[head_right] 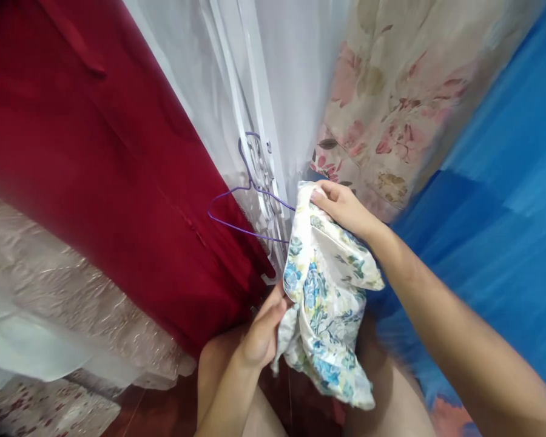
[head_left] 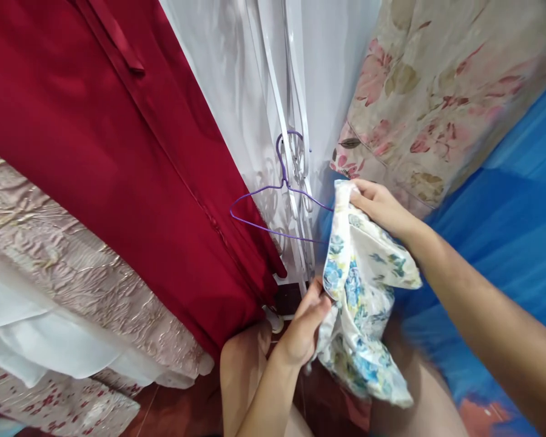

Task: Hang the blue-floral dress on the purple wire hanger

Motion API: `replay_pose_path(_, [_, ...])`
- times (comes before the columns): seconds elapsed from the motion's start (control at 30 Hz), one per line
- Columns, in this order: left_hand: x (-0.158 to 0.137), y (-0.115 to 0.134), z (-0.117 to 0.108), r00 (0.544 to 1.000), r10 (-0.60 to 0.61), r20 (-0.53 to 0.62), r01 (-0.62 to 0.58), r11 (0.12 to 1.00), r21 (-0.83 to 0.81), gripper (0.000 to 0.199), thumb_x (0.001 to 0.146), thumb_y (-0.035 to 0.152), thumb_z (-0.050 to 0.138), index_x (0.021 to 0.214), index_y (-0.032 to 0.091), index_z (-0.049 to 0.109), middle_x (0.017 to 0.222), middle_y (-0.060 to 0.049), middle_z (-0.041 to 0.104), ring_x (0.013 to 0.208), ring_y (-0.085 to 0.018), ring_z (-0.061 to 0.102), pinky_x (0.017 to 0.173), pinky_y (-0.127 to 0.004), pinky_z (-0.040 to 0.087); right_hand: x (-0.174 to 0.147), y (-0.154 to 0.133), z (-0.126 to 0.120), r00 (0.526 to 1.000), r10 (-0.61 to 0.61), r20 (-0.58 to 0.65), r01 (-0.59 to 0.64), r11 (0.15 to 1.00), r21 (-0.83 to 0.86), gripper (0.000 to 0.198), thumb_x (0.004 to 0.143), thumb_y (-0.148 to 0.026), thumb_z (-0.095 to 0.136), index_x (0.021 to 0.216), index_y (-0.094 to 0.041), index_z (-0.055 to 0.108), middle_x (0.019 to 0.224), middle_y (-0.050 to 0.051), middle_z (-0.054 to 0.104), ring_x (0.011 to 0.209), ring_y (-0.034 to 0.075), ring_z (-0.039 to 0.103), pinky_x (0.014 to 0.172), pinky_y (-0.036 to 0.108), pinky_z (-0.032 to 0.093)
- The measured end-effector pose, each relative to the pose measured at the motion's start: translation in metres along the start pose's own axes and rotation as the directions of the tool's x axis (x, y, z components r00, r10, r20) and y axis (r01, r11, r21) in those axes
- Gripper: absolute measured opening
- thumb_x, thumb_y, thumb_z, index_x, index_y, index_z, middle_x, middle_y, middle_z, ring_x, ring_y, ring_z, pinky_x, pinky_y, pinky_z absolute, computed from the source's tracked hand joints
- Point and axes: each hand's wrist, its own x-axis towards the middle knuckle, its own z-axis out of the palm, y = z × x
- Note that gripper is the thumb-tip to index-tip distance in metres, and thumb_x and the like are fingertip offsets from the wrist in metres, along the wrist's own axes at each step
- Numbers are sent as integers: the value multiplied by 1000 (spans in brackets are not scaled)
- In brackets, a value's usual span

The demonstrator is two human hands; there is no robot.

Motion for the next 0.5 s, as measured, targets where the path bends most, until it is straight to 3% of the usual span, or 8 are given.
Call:
replay_pose_path(0.1, [-6,5,-13,999,-50,2,48,964,261,70,80,26,77,143,25,48,132,-7,63,124,-28,57,110,-39,40,11,-3,15,964,156,217,-178,980,88,43,86,-60,65,75,-19,62,53,-7,43,43,7,29,42,24,20])
replay_pose_path(0.17, [-13,8,-31,997,-74,-38,83,869,489,53,83,20,69,135,22,57,126,-7,65,120,-27,58,104,-36,44,10,-4,18,930,190,315,-231,968,97,41,84,-59,68,78,-18,65,53,-6,45,43,7,30,41,24,20])
replay_pose_path(0.27, [-23,17,-72,991,-115,-74,133,683,718,19,86,19,57,101,14,68,97,-4,69,93,-22,62,79,-28,48,7,-5,13,927,164,337,-182,983,22,40,85,-57,69,86,-17,70,50,-8,37,44,7,23,42,24,12])
replay_pose_path(0.33, [-26,31,-103,980,-180,-81,169,548,820,16,85,19,51,83,13,65,81,-1,67,76,-18,59,67,-25,44,7,-6,8,938,135,320,-125,991,-54,41,89,-58,64,93,-18,73,50,-9,27,45,7,16,44,26,7])
replay_pose_path(0.4, [-24,55,-132,975,-194,-104,170,366,915,21,84,17,46,74,14,65,75,-1,67,70,-18,59,64,-26,44,9,-7,4,938,119,325,-86,990,-115,41,91,-58,62,97,-19,75,50,-9,23,46,8,14,45,28,5])
replay_pose_path(0.43, [-21,70,-144,984,-144,-106,141,265,954,22,82,15,46,73,15,66,75,-2,68,71,-18,60,66,-26,45,10,-7,2,935,114,335,-74,989,-130,40,91,-57,63,97,-20,75,50,-9,24,47,8,14,46,29,5])
replay_pose_path(0.5, [-10,105,-163,990,122,-68,62,46,997,24,77,13,47,78,17,71,81,-3,71,79,-20,62,75,-29,48,12,-6,0,919,107,378,-77,993,-95,36,90,-55,65,96,-22,76,49,-8,30,46,8,17,45,29,7])
